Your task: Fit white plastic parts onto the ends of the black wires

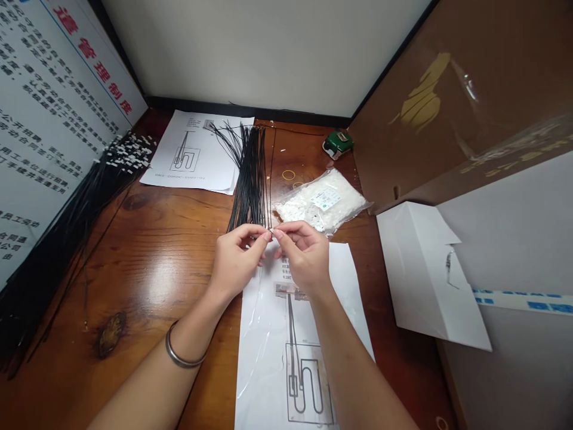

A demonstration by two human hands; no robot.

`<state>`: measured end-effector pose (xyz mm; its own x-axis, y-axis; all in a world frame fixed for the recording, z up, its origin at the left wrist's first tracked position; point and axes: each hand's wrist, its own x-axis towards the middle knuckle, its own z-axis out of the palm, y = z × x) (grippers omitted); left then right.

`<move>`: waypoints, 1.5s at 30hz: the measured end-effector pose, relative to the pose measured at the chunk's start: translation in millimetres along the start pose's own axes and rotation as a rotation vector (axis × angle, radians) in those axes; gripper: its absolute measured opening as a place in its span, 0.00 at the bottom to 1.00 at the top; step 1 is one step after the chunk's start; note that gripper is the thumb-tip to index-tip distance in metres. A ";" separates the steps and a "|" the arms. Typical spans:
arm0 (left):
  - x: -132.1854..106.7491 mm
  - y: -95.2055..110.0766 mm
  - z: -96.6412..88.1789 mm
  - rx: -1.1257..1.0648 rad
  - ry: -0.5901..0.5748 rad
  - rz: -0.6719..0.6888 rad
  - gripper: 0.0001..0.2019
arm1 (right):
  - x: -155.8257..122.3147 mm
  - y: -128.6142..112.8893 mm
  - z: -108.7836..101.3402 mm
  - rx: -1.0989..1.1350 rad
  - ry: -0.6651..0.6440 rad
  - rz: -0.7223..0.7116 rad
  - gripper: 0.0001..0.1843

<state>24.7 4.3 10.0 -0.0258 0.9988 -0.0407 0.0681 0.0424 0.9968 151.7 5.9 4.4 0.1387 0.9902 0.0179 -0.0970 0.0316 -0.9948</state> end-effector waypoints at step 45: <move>4.6 -0.7 -0.7 -0.129 -0.059 -0.124 0.06 | 2.9 6.5 -8.7 -0.099 -0.104 -0.002 0.06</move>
<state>23.8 8.9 9.2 0.0329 0.9859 -0.1643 -0.0606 0.1661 0.9843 160.1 7.8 -2.8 0.0351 0.9991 0.0249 0.0012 0.0249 -0.9997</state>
